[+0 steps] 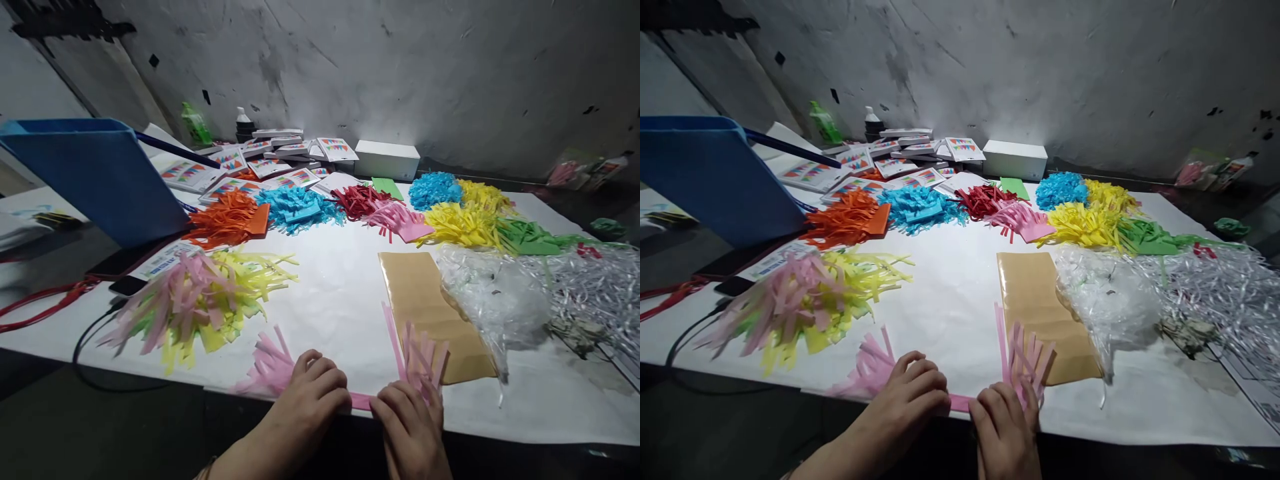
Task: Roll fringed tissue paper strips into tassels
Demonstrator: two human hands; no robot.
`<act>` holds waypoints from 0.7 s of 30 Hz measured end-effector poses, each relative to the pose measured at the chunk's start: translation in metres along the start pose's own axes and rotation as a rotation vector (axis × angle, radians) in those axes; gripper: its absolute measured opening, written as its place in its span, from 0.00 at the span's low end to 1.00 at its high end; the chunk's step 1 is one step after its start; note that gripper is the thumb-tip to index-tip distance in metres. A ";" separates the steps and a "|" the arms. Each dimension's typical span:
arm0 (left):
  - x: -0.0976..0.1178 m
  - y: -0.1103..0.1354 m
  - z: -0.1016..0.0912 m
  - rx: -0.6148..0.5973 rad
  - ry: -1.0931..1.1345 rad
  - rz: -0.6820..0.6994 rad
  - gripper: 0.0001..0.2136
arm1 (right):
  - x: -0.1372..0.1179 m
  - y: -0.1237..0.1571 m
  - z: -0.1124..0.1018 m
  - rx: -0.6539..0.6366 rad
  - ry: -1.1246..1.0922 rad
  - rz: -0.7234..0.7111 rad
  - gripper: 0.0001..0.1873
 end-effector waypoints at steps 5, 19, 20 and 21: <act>0.000 0.013 0.008 0.050 0.002 0.107 0.12 | -0.002 0.003 -0.007 -0.063 0.044 -0.165 0.09; 0.010 0.000 0.010 -0.181 -0.086 -0.383 0.07 | -0.001 0.006 -0.002 0.135 0.133 0.182 0.05; 0.009 -0.003 0.011 -0.224 -0.103 -0.402 0.06 | -0.003 0.006 -0.001 0.121 0.122 0.152 0.07; 0.009 -0.006 0.012 -0.260 -0.117 -0.415 0.06 | -0.006 0.005 0.001 0.099 0.100 0.111 0.09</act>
Point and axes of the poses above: each hand's wrist, its own y-axis away from the middle knuckle, its own z-axis out of the palm, x = y × z, the point moved 5 cm from there along -y, towards the middle knuckle, and after that the axes turned 5 degrees about x, right-handed, at the moved point
